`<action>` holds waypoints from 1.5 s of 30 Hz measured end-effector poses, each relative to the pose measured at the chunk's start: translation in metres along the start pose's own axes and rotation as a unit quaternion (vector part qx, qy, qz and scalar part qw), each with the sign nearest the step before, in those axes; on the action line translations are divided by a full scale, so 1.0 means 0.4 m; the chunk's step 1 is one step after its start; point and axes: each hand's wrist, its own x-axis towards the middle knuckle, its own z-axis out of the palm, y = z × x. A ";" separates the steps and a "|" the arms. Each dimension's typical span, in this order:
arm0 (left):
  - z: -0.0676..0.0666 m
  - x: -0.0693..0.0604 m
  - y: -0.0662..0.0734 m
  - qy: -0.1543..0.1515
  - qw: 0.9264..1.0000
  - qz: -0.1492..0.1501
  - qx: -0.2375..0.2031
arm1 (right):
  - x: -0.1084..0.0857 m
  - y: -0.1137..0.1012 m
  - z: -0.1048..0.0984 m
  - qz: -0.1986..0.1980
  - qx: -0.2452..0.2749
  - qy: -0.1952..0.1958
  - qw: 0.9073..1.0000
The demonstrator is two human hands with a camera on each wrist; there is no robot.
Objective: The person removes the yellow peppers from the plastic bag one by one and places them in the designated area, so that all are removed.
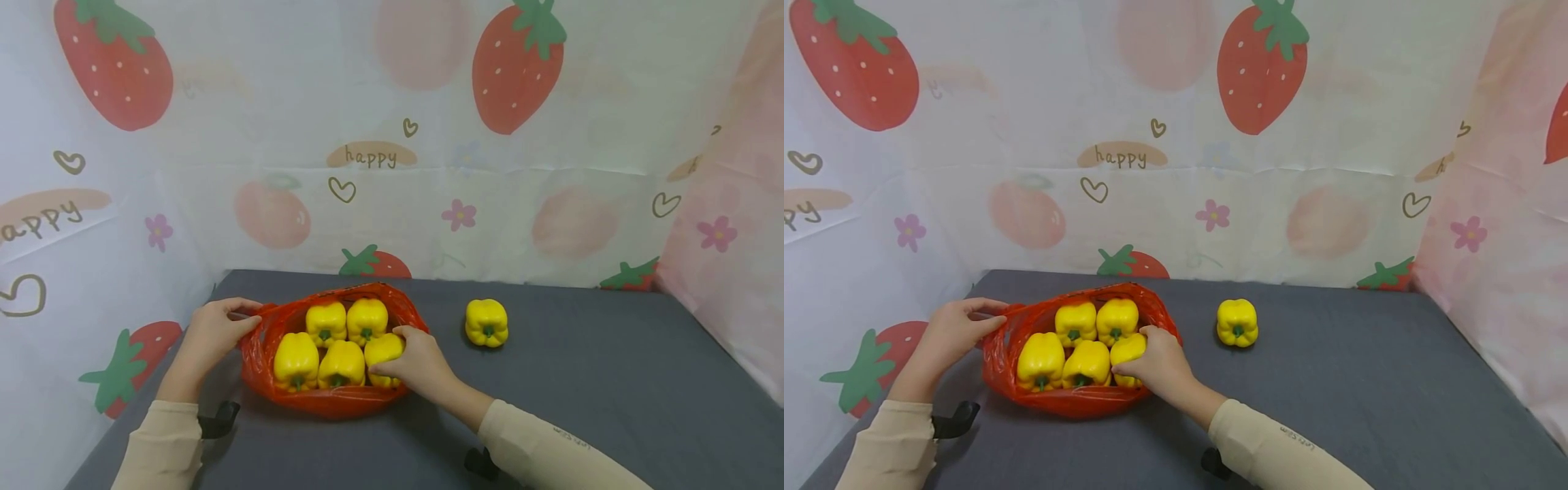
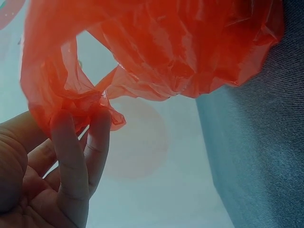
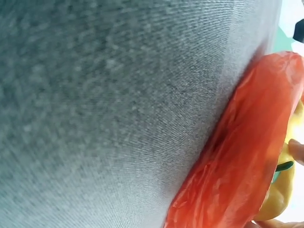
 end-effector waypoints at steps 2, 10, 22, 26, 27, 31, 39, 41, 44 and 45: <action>0.000 0.000 0.000 -0.001 1.000 0.001 0.002 | 0.000 -0.001 -0.003 0.004 0.003 0.002 1.000; -0.001 -0.001 0.001 0.001 1.000 0.008 0.004 | -0.005 -0.018 -0.030 0.004 0.023 0.017 1.000; -0.001 -0.002 0.001 -0.001 1.000 0.004 -0.002 | -0.013 -0.027 -0.062 0.016 0.060 0.027 0.998; 0.000 -0.001 0.002 -0.001 1.000 0.001 0.000 | -0.019 -0.025 -0.072 0.019 0.058 0.030 0.998; -0.001 -0.001 0.003 -0.001 1.000 0.000 0.001 | -0.021 -0.025 -0.074 0.020 0.057 0.030 0.998; -0.003 -0.001 0.003 -0.002 1.000 -0.002 0.002 | -0.028 -0.029 -0.083 0.021 0.054 0.030 0.998; -0.003 -0.001 0.001 -0.002 1.000 -0.001 0.004 | -0.038 -0.033 -0.103 0.037 0.068 0.030 0.997; -0.003 0.000 0.001 -0.001 1.000 -0.001 0.005 | -0.040 -0.033 -0.108 0.038 0.072 0.031 0.996; -0.002 0.000 0.001 0.000 1.000 0.000 0.006 | -0.044 -0.032 -0.118 0.041 0.084 0.032 0.995; -0.002 0.000 0.002 -0.001 1.000 0.001 0.006 | -0.045 -0.031 -0.120 0.043 0.087 0.033 0.995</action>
